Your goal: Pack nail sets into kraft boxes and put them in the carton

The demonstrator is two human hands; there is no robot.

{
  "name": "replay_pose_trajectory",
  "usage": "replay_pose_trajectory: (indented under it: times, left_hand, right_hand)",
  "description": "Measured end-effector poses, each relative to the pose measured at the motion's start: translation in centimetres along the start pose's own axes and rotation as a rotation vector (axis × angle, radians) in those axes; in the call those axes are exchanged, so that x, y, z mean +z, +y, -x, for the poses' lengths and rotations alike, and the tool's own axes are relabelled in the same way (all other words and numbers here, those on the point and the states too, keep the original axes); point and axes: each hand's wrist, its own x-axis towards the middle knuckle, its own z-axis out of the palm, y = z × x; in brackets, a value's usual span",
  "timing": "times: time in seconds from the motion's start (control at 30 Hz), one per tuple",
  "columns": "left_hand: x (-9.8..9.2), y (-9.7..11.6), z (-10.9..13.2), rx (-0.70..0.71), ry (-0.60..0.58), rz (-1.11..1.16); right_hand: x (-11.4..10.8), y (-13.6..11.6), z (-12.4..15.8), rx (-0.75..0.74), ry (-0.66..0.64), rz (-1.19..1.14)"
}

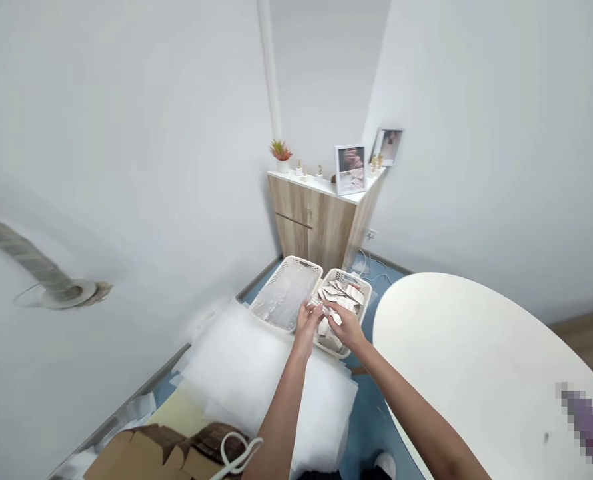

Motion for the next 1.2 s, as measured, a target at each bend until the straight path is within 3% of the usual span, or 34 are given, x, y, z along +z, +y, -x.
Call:
replay_pose_trajectory:
  times: [0.1,0.23,0.33,0.47,0.57,0.67,0.77,0.83,0.97,1.2]
  left_hand:
    - [4.6,-2.1,2.2,0.065,-0.103,-0.088]
    - [10.8,-5.3,6.0,0.159,-0.289,-0.301]
    - [15.2,-7.9,9.2,0.267,-0.448,-0.45]
    - [20.1,-11.4,13.0,0.321,-0.596,-0.575]
    - [23.1,-14.1,15.3,0.212,-0.685,-0.572]
    - [25.7,-16.7,17.7,-0.018,-0.684,-0.436]
    - [28.2,-18.8,20.1,-0.247,-0.533,-0.257]
    - [29.6,-19.7,21.4,-0.329,-0.466,-0.2]
    - [31.0,-20.9,22.8,-0.36,-0.422,-0.221]
    - [30.9,-23.2,22.6,-0.333,-0.424,-0.299]
  right_hand:
    - [-5.4,0.6,4.0,0.091,0.061,-0.036]
    - [-12.6,1.2,9.0,0.45,0.203,-0.277]
    - [-17.4,1.1,12.4,0.645,0.231,-0.498]
    - [-22.6,1.2,17.1,0.726,0.237,-0.606]
    - [-25.5,1.9,20.9,0.748,0.319,-0.658]
    - [-27.5,2.7,24.6,0.763,0.437,-0.639]
    - [-28.6,3.1,27.5,0.72,0.498,-0.486]
    - [-29.0,3.1,29.0,0.692,0.52,-0.386]
    - [-29.0,3.2,31.2,0.676,0.577,-0.298]
    - [-28.1,4.2,33.3,0.683,0.646,-0.243]
